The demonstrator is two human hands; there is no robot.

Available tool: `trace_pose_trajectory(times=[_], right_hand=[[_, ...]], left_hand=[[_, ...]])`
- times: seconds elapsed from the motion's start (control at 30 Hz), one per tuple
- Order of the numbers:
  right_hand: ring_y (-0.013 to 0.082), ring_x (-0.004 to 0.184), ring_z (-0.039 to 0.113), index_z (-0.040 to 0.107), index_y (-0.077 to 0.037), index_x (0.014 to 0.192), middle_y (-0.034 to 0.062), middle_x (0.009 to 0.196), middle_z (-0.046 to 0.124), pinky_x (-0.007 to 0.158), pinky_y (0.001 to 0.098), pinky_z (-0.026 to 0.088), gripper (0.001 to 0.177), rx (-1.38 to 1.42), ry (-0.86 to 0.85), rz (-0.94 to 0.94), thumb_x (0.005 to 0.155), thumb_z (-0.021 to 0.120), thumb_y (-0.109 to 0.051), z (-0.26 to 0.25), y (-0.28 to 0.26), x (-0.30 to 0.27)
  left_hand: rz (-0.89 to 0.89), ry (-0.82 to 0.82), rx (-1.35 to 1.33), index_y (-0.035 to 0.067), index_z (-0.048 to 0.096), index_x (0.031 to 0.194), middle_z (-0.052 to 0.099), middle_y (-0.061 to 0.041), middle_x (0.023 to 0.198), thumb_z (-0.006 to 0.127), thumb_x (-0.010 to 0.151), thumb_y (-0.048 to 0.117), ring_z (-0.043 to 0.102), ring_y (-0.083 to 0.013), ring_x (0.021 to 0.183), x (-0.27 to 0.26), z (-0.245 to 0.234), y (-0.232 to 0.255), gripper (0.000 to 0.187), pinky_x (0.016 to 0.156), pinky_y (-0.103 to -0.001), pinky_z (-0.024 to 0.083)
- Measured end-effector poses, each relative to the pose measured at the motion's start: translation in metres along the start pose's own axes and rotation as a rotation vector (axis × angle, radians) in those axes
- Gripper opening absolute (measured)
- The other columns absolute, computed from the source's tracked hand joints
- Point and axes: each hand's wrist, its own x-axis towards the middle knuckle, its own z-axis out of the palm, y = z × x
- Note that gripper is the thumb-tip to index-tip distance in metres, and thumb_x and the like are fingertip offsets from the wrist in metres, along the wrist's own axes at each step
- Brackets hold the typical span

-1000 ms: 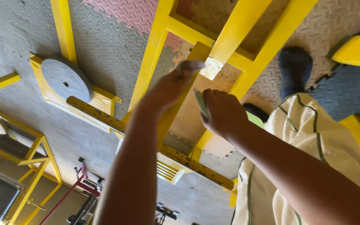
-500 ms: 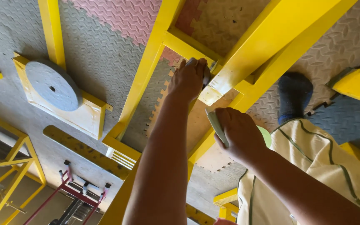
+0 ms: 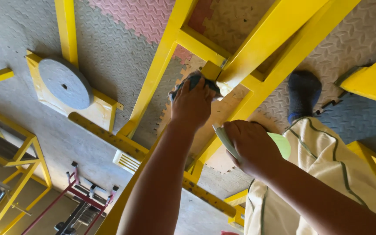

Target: Wiping down various components of yellow gym weight machines using a cleaning spray and a cloth.

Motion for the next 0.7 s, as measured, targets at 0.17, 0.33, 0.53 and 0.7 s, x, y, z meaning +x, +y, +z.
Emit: trace_pose_trajectory(times=[0.17, 0.33, 0.53, 0.7], right_hand=[[0.0349, 0.103, 0.063, 0.056, 0.0, 0.118, 0.0179, 0.109, 0.064, 0.088, 0.0472, 0.049, 0.061, -0.03, 0.019, -0.08, 0.064, 0.08, -0.012, -0.012, -0.036, -0.006], [0.0333, 0.108, 0.062, 0.057, -0.001, 0.122, 0.017, 0.116, 0.064, 0.094, 0.045, 0.047, 0.066, -0.002, -0.051, -0.11, 0.061, 0.081, -0.009, -0.024, -0.065, -0.012], [0.0367, 0.115, 0.058, 0.055, 0.003, 0.123, 0.0206, 0.119, 0.062, 0.094, 0.0453, 0.045, 0.076, -0.041, -0.108, -0.273, 0.054, 0.082, -0.013, -0.028, -0.098, -0.017], [0.0351, 0.119, 0.06, 0.055, 0.001, 0.128, 0.0196, 0.124, 0.063, 0.096, 0.0436, 0.047, 0.083, -0.107, -0.101, -0.306, 0.051, 0.078, -0.021, -0.003, -0.094, -0.013]], left_hand=[[0.16, 0.216, 0.374, 0.01, 0.064, 0.135, 0.054, -0.011, 0.15, 0.051, 0.098, 0.035, 0.045, -0.045, 0.138, -0.111, -0.032, 0.001, 0.046, 0.113, -0.052, 0.035], [-0.001, 0.296, 0.326, 0.007, 0.061, 0.139, 0.052, -0.011, 0.155, 0.054, 0.099, 0.037, 0.043, -0.0429, 0.142, -0.214, -0.077, 0.007, 0.051, 0.117, -0.052, 0.032], [-0.124, 0.216, 0.429, 0.012, 0.052, 0.144, 0.041, -0.008, 0.156, 0.059, 0.086, 0.044, 0.035, -0.044, 0.142, -0.262, -0.096, 0.007, 0.067, 0.113, -0.056, 0.029], [-0.097, 0.229, 0.431, 0.012, 0.045, 0.151, 0.033, -0.011, 0.162, 0.062, 0.089, 0.043, 0.029, -0.0439, 0.148, -0.229, -0.068, 0.007, 0.072, 0.117, -0.058, 0.026]])
